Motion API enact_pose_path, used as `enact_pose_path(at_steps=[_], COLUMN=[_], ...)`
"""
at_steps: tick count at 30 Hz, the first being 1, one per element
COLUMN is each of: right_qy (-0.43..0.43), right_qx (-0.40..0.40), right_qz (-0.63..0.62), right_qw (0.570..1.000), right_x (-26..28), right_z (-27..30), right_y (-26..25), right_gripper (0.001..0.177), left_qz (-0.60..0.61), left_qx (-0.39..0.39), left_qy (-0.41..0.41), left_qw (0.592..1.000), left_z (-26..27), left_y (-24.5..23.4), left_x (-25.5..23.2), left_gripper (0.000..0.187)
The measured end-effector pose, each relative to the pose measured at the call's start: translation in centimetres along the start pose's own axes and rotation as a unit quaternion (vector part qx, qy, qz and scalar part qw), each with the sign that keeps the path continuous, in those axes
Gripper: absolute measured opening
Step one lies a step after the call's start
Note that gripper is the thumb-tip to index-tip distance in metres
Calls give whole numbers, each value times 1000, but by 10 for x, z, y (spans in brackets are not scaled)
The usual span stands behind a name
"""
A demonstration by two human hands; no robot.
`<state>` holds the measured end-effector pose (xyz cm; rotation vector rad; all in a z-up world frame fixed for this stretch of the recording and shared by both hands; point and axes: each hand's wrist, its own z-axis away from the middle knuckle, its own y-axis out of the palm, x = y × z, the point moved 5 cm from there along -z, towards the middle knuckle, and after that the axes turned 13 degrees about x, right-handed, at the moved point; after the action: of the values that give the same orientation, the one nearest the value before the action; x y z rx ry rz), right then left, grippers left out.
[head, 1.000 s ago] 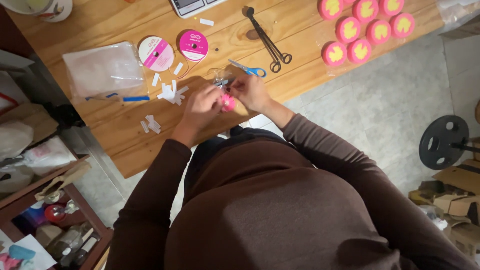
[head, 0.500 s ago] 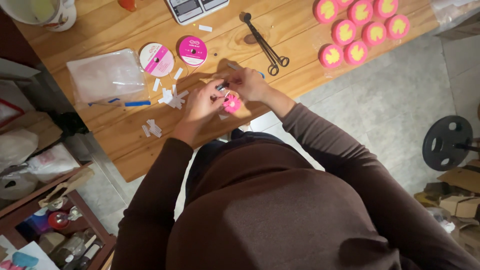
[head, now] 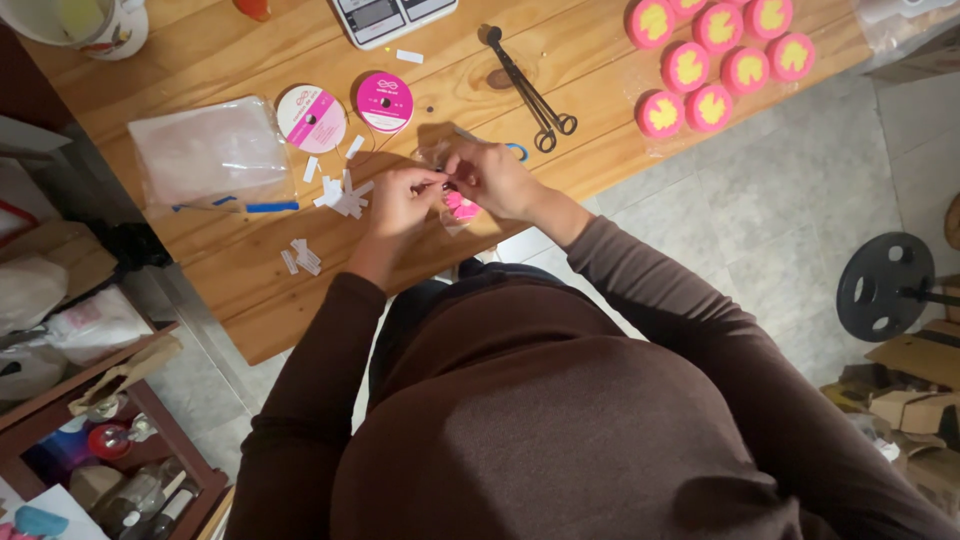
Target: The person packages small pink items into clear bags, ties the bags with thin silver wire using scissors, and places the finished units onto the table.
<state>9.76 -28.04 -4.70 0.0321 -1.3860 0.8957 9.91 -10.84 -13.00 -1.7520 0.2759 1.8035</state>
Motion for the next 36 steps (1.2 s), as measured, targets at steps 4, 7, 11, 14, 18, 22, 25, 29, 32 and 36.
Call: enact_pose_path(at_steps=[4,7,11,14,18,22,25,29,32,36], right_qy=[-29,-32,4,53,97,128,111,130,188,239], right_qx=[-22,-38,-47,-39,-25,-20,-3,41,74,125], right_qz=[90,174,213,223,179,121,33,-145,-342,-408], right_qw=[995,983,976,973,979,984,993,980,918,872], right_x=[-12,-10,-9,-20,-20,-24,-29,-62,-83,-84], right_z=[1,4,6,6,8,8,3,-9,-12,-15], right_y=[5,5,10,17,16,20,22,29,29,22], right_gripper=[14,13,13,14,16,16,16,13,13,13], left_qz=[-26,-52,-86,-131,-183,-167,-129,-92,-26,-38], left_qx=[22,24,18,-13,-65,-83,-58,-32,4,33], left_qy=[23,22,38,100,119,39,6,9,16,70], left_qw=[999,998,995,986,974,982,990,995,1000,996], left_z=[-1,0,1,6,8,6,1,1,2,1], left_y=[-4,-9,-11,-15,-18,-20,-17,-12,-9,-12], left_x=[-7,-28,-39,-58,-74,-61,-54,-55,-48,-59], left_gripper=[19,20,22,16,8,8,12,15,13,16])
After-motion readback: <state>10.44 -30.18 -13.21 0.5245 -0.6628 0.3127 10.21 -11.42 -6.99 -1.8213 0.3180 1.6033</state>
